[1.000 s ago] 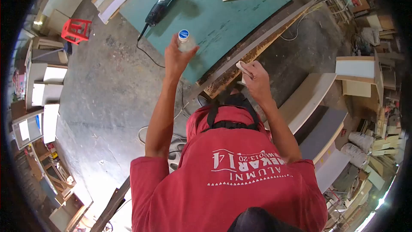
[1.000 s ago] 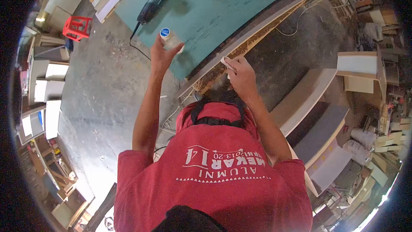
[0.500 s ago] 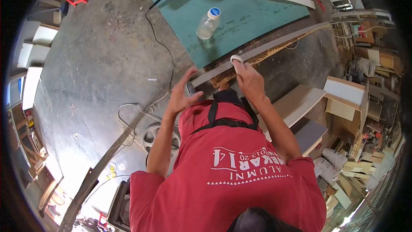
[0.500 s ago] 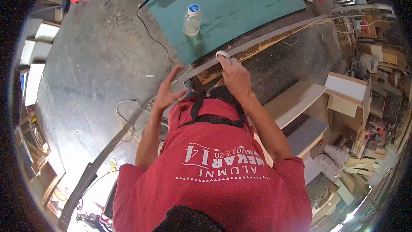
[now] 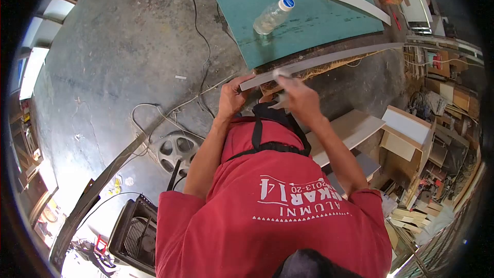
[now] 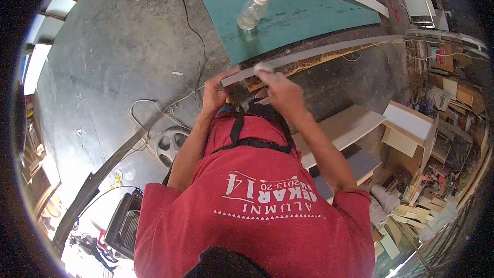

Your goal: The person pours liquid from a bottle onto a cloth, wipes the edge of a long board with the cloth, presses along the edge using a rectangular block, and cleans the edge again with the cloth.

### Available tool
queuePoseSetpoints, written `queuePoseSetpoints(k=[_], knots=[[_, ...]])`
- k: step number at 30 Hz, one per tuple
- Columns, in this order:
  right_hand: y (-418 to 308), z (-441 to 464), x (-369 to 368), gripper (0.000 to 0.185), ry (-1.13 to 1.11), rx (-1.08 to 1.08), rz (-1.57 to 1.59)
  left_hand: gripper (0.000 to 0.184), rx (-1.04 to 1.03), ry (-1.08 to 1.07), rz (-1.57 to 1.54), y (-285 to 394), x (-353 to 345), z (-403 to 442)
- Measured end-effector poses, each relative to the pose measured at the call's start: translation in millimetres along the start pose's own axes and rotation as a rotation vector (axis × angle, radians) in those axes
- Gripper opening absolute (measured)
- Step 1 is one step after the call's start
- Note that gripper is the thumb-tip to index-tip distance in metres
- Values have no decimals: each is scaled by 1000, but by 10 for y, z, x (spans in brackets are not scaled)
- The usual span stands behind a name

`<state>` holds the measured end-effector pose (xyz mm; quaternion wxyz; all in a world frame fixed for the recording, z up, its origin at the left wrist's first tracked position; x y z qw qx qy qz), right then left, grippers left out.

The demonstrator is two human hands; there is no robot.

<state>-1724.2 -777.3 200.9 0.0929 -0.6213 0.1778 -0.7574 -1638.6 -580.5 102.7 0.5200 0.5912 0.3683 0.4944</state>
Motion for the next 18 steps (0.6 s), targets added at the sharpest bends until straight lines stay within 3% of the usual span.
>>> queuePoseSetpoints(k=[4, 7, 8, 11, 13, 15, 18], knots=[[-711, 64, -361, 51, -22, 194, 160, 38, 118, -58, -82, -54, 10, -6], [-575, 50, -292, 49, -113, 195, 43, 38, 126, -61, -88, -62, -18, -9], [-463, 74, -139, 49, 46, 156, 112, 39, 100, -44, -56, -41, -23, -8], [-19, 61, 177, 50, 194, -28, 69, 37, 77, -39, -20, -116, -15, -25], [31, -66, -48, 51, 93, -109, -68, 35, 67, -72, -23, -100, -30, -2], [-364, -82, -222, 50, 95, 101, 85, 34, 13, -6, 3, 8, 3, 6], [-383, -92, -172, 48, 72, -11, 35, 33, 18, -33, 30, 43, 11, 25]])
Point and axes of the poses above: each hand's wrist, its own z-axis towards the middle knuckle, its own x-axis out of the back of the hand, y = z × x, the point moved 5 cm from there along z, towards the middle knuckle, and after that the axes turned 15 degrees about y, right-handed, at the moved point
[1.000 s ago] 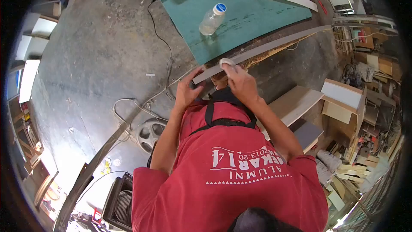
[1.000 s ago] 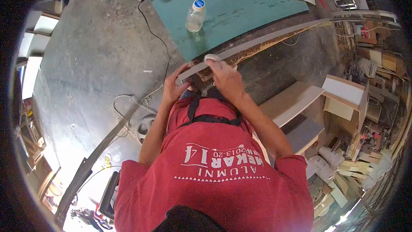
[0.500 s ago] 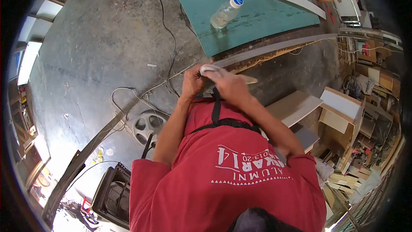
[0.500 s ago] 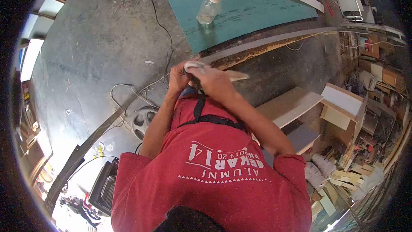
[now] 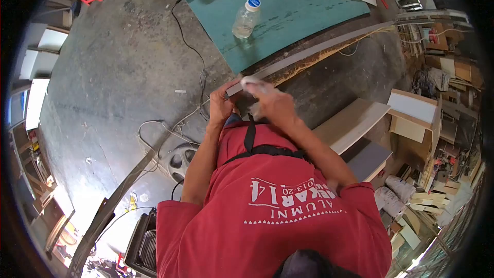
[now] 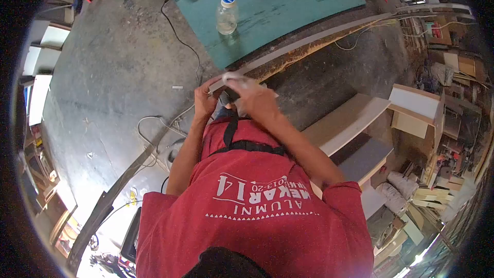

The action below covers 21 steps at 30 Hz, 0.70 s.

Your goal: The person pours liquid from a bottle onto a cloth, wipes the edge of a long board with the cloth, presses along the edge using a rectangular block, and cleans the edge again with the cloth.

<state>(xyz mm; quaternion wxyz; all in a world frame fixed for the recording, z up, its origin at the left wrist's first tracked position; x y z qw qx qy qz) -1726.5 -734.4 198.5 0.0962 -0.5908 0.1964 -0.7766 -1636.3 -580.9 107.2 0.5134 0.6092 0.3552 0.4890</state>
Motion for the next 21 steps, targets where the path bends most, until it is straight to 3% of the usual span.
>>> queuePoseSetpoints(k=[4, 6, 7, 9, 14, 15, 17, 18, 20, 21], knots=[[1194, -70, 402, 55, 134, -228, -210, 32, 11, -15, 5, -55, -27, -7], [1577, 41, 582, 56, -33, -454, -465, 32, 13, -10, 4, -25, -19, -3], [1548, 52, 589, 56, -28, -456, -462, 32, 7, -12, 7, 1, -12, 5], [1206, 117, 570, 57, 155, -94, -139, 34, 7, -16, 48, 46, -8, 2], [-52, -40, -177, 51, -119, 133, 157, 39, -202, 39, 57, -111, -17, -107], [-204, -68, -228, 48, -48, 116, 343, 40, -285, 36, 45, -125, -27, -146], [-199, -64, -106, 47, -424, 6, 8, 46, -164, 25, -66, -93, -55, -200], [-66, -129, -94, 47, -426, -2, 0, 49, -272, 37, 47, 60, -39, -205], [414, -253, 149, 49, -41, -30, 40, 51, -375, 48, 153, 162, -37, -198], [686, -270, 311, 51, 34, -69, 2, 53, -402, 27, 179, 155, -36, -190]])
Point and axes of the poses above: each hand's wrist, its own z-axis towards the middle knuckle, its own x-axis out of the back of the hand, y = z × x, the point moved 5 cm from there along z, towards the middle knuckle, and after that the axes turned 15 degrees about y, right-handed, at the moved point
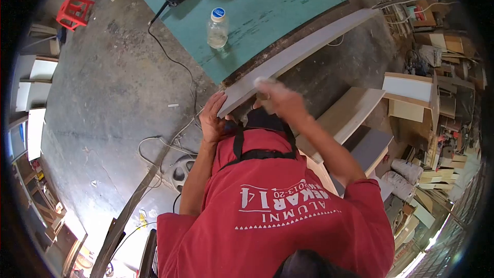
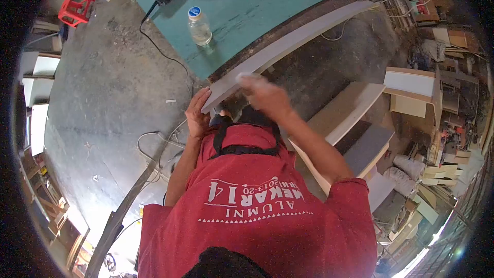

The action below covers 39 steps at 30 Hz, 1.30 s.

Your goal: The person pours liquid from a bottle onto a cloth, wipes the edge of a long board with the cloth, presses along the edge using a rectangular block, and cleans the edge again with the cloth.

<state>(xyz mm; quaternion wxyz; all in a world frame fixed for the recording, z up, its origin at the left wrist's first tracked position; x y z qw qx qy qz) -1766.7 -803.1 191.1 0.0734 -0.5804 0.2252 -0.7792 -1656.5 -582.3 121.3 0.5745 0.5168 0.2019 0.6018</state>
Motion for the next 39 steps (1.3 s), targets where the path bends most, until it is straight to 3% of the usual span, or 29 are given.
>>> queuePoseSetpoints(k=[2, 4, 6, 9, 11, 13, 16, 18, 20, 22, 27, 29, 30, 33, 36, 38, 39], knots=[[732, 46, 260, 61, 184, 15, -165, 56, -25, -22, 15, 15, -4, -2], [1405, 140, 469, 69, 31, -300, -412, 55, -53, -12, 25, 66, 5, 20], [1999, 219, 605, 74, 60, -467, -504, 53, -34, -13, 12, 58, 6, 19], [2026, 336, 631, 72, 135, -494, -456, 49, 36, -11, 4, 21, 0, 20], [1792, 247, 375, 67, 283, -147, -271, 49, 84, -14, 3, -68, -26, 8], [1138, 183, 215, 68, 364, -7, -46, 40, 113, 20, -30, -185, -30, -30], [1089, 45, -70, 65, 264, -166, -75, 37, 194, -3, -28, -208, -34, -20], [1371, 127, 8, 60, 202, -227, -277, 35, 226, -22, -14, -199, -8, -9], [1791, 315, 337, 64, 352, -192, -259, 34, 242, -44, -1, -191, -14, 24], [2472, 459, 575, 69, 103, -485, -515, 36, 265, -27, -73, -155, -13, 4], [3839, 721, 1158, 74, 178, -574, -513, 36, 279, 48, -23, -244, -32, -154], [4188, 850, 1343, 76, 136, -662, -482, 41, 388, 91, -83, -253, -29, -184], [4381, 902, 1385, 76, 135, -658, -479, 41, 388, 94, -80, -252, -16, -197], [5200, 1052, 1522, 81, 245, -559, -529, 46, 640, 174, -222, -357, 64, -225], [5471, 1367, 1869, 75, 154, -652, -480, 46, 523, 38, 81, -345, 139, -166], [5955, 1510, 2008, 73, 145, -657, -483, 44, 785, 98, 3, -378, 162, -203], [6245, 1570, 2080, 72, 129, -663, -508, 42, 772, 103, -6, -400, 178, -189]])
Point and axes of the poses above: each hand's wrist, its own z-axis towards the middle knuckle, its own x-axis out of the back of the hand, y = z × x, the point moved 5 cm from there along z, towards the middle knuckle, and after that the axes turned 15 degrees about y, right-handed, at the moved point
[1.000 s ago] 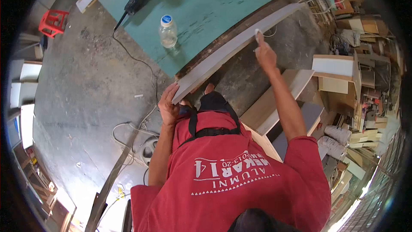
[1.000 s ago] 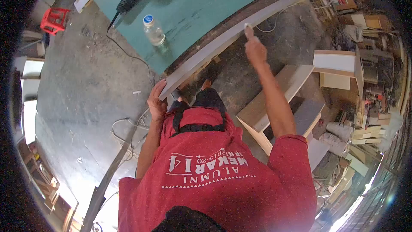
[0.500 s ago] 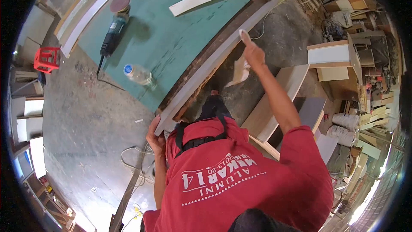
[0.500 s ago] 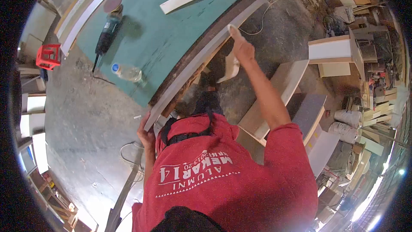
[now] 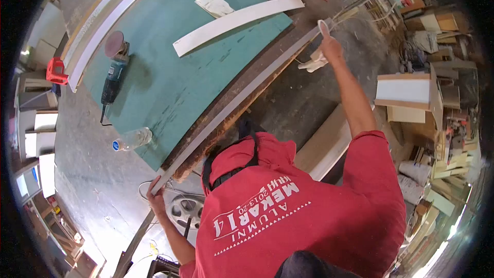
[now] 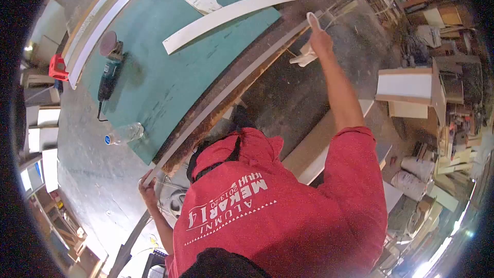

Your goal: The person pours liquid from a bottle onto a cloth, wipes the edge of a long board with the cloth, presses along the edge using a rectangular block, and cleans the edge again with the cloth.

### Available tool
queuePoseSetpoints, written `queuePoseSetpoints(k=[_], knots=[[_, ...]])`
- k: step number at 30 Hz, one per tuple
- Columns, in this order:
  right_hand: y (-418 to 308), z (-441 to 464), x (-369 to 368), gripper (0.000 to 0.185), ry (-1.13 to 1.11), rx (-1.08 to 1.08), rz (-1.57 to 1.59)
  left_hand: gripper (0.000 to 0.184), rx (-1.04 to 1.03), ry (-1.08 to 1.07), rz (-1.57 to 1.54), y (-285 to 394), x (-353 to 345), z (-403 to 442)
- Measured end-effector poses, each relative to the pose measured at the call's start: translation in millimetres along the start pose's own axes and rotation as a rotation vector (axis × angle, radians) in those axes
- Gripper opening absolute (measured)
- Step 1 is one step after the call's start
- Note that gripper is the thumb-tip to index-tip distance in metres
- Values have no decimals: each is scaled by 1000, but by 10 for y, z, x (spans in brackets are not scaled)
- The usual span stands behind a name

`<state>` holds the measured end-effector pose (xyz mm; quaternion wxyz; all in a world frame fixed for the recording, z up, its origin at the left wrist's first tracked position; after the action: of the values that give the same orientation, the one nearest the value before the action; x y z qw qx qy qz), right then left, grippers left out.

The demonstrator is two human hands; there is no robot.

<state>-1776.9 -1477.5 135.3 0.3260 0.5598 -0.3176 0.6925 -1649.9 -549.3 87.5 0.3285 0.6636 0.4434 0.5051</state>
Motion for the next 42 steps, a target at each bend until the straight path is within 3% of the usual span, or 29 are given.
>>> queuePoseSetpoints(k=[3, 7, 10, 13, 14, 16, 17, 19, 21, 23, 24, 26, 28, 30, 32, 36, 39, 41, 42], knots=[[460, 690, 25, 70, -17, 39, -151, 41, 16, 6, 140, 200, -33, -15], [659, 1963, 156, 54, -109, 309, -214, 39, 88, 66, 111, 284, -90, -31], [-417, 2241, 1116, 49, 20, 517, 321, 38, 54, 102, 233, 177, -77, 0], [-1388, 2611, 1848, 47, 392, 670, 514, 40, 80, 137, 226, 231, -88, -25], [-1838, 2397, 2109, 47, 381, 680, 527, 39, 83, 131, 187, 243, -97, -30], [-2410, 1892, 2535, 70, 342, 330, 1170, 39, 101, 146, 150, 253, -120, -31], [-2485, 1882, 2386, 70, 317, 345, 1186, 37, 106, 116, 182, 238, -123, -43], [-2710, 1754, 1847, 44, 516, 392, 757, 35, 100, 97, 185, 75, -94, -54], [-3025, 1169, 1017, 42, 193, 770, 569, 36, 81, 97, 195, 83, -175, -141], [-2996, 865, 118, 54, 37, 1012, 440, 35, 82, 156, 267, 236, -281, -228], [-2969, 741, -68, 57, -34, 1025, 486, 37, 52, 137, 135, 302, -327, -273], [-2944, 549, -214, 62, -125, 1062, 538, 36, 60, 139, 140, 255, -360, -337], [-2953, 434, -234, 72, -69, 1091, 415, 35, 121, 162, 22, 155, -374, -385], [-3032, 353, -148, 74, -103, 1082, 422, 35, 159, 161, -100, 90, -379, -411], [-3106, 338, 10, 76, -124, 1055, 420, 35, 95, 127, 31, 58, -369, -369], [-3275, 99, 810, 85, 238, 1209, 443, 39, 36, 87, 34, 57, -365, -324], [-3364, -589, 1793, 90, 339, 996, 352, 43, -26, 18, 39, 162, -383, -289], [-3323, -1177, 2319, 91, 352, 929, 586, 45, -122, -14, -17, 183, -400, -237], [-3286, -1505, 2477, 91, 368, 895, 556, 46, -123, -84, -169, 230, -414, -227]])
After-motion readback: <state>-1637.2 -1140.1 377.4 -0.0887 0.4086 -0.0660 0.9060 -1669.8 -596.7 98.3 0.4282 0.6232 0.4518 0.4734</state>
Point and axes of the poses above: each hand's wrist, its own z-axis towards the middle knuckle, its own x-axis out of the back of the hand, y = z × x, the point moved 5 cm from there along z, towards the middle knuckle, and after that the axes turned 15 degrees about y, right-handed, at the moved point
